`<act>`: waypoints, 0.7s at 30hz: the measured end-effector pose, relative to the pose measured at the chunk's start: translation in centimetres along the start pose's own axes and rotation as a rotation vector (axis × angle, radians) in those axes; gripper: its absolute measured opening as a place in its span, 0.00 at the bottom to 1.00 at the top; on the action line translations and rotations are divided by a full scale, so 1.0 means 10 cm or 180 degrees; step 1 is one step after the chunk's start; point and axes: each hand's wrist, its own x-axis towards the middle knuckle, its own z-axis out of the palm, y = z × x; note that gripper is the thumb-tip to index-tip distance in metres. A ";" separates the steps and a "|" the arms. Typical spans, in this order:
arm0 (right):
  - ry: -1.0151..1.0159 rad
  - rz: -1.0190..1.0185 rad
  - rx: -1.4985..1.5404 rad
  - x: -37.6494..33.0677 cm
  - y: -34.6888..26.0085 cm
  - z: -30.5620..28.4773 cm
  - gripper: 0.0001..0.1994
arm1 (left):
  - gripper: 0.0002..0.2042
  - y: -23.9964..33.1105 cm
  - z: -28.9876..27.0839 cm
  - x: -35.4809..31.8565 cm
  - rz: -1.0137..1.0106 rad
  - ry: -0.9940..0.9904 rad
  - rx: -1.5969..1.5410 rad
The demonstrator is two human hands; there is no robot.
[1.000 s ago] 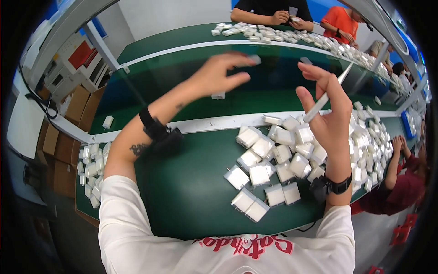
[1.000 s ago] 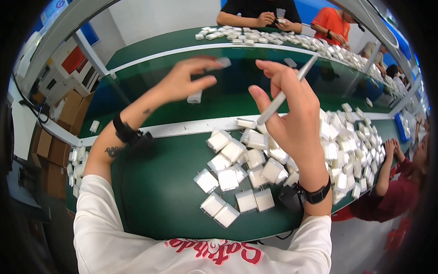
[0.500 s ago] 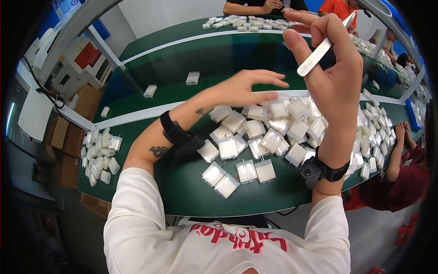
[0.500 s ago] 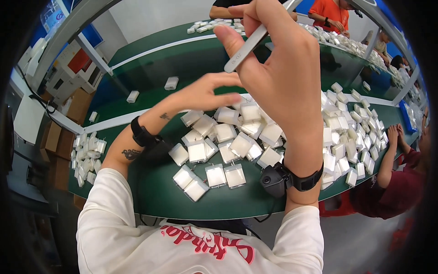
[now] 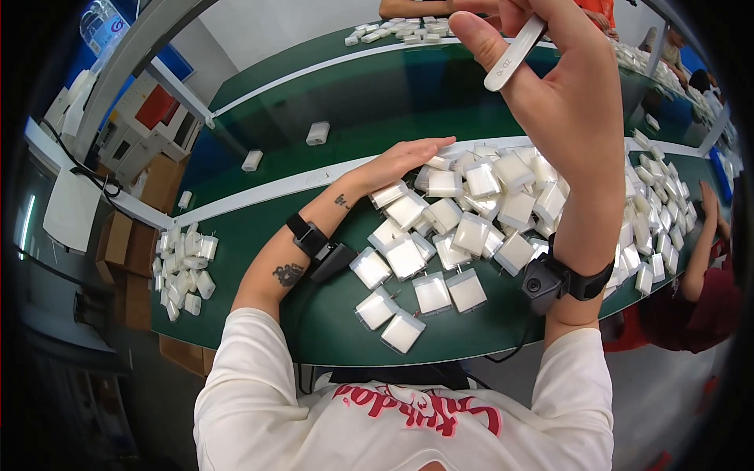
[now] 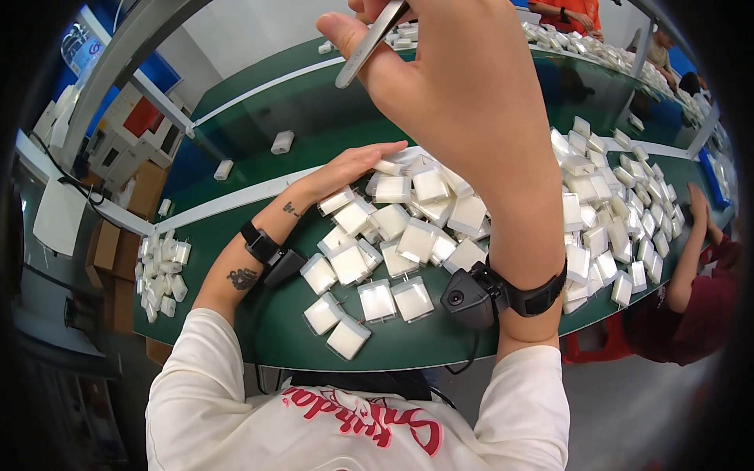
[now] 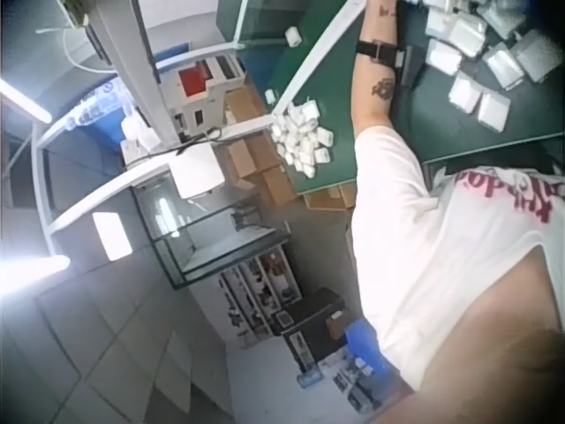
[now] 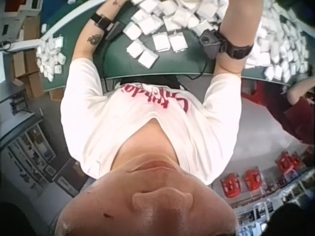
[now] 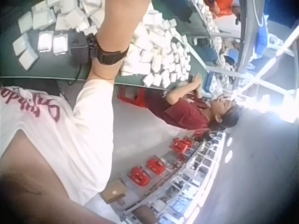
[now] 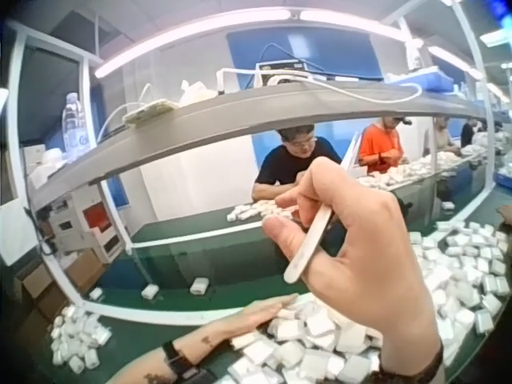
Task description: Manually assemble and inspect small white electronic or mechanical component housings on a conveyor line.
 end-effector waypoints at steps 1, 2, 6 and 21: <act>-0.0021 -0.0001 0.0009 0.00 0.00 0.02 0.14 | 0.31 -0.01 0.03 0.01 0.0084 0.0022 0.0134; -0.0011 0.0054 0.0185 0.01 0.01 0.04 0.14 | 0.30 -0.01 0.06 0.01 0.0086 0.0076 0.0093; -0.0227 0.0034 -0.0099 -0.01 0.04 0.13 0.14 | 0.29 0.04 0.07 -0.04 0.0102 0.0080 0.0308; -0.1657 0.0450 -0.0701 -0.22 0.42 0.37 0.15 | 0.14 0.05 -0.13 -1.82 -0.0211 0.1746 0.1112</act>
